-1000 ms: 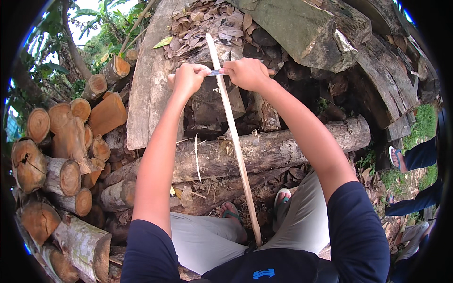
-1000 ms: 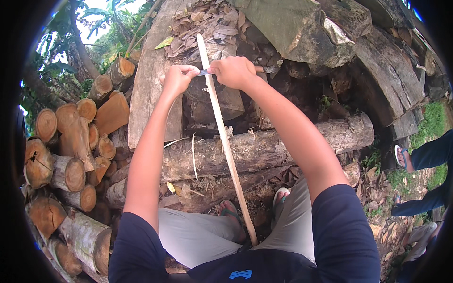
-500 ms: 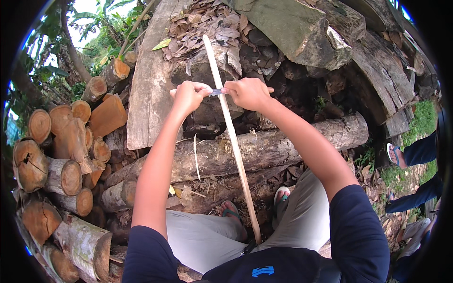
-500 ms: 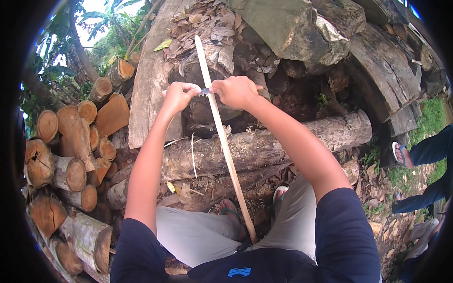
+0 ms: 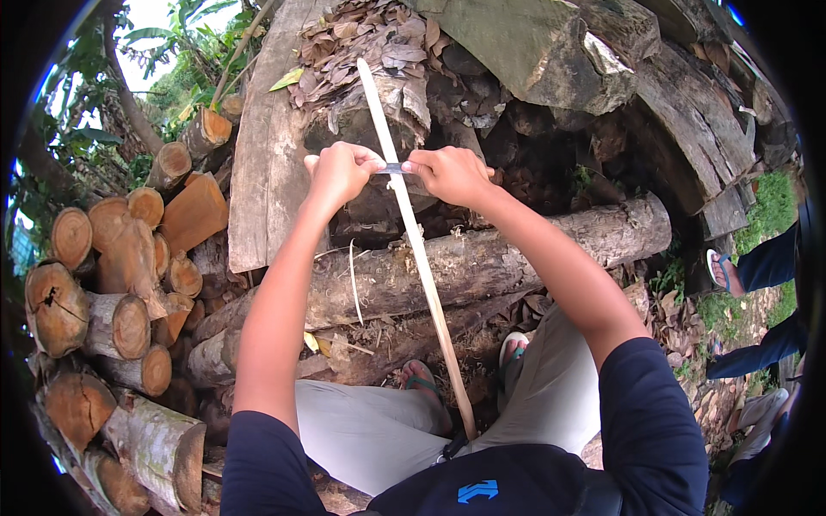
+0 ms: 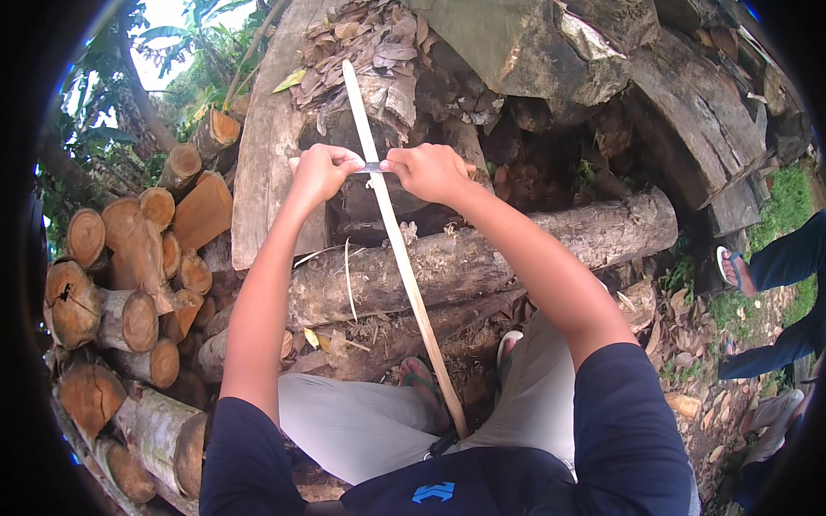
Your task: The person sits on the ground and uses a knife to shave a long wooden stick, removing bark and smoothing the surface. The person holds the stick with one hand and shaves it with the other, occasionally rotating the stick to access different sides.
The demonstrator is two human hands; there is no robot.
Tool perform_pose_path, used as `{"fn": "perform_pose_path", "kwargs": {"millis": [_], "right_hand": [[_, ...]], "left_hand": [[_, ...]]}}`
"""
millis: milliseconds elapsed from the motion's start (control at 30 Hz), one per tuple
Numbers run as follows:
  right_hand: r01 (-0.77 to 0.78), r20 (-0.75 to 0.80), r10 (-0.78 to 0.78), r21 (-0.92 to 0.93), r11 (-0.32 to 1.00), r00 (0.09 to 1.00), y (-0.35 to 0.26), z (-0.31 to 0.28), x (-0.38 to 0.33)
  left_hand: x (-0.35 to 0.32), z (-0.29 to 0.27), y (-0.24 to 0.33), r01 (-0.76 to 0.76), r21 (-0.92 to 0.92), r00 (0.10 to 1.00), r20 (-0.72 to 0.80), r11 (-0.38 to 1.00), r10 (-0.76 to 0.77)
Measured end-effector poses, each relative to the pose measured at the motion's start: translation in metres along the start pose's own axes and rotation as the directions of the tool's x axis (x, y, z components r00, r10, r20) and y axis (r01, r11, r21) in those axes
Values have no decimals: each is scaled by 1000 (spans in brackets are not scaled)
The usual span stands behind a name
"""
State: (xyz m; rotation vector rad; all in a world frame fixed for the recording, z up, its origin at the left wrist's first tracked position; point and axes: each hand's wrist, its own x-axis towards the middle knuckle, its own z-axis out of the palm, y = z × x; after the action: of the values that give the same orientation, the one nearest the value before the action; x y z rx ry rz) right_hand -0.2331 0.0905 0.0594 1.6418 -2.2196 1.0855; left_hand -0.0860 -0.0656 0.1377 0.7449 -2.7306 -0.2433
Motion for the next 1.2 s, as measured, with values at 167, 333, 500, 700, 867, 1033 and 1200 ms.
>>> {"fn": "perform_pose_path", "kwargs": {"millis": [167,333,500,700,867,1033,1200], "right_hand": [[-63,-136,65,18,998,989,1,0,29],[-39,-12,41,112,993,999,0,9,-21],[-39,-82,41,36,999,996,5,-3,26],[-103,-19,110,206,973,994,3,18,-8],[-78,-20,83,185,980,996,8,4,15],[-28,-3,28,125,992,1000,7,12,8],[38,12,-39,60,997,999,-4,7,-10]], "left_hand": [[29,-13,15,29,31,991,-128,999,-25],[-6,-6,20,-13,120,995,100,993,1],[30,-12,10,-23,-35,993,-113,999,19],[6,-10,17,-47,14,999,-20,999,47],[21,-6,8,-73,31,992,-105,997,76],[17,-5,-2,-50,-51,999,11,997,50],[-12,1,-7,-11,-93,1000,14,996,13]]}}
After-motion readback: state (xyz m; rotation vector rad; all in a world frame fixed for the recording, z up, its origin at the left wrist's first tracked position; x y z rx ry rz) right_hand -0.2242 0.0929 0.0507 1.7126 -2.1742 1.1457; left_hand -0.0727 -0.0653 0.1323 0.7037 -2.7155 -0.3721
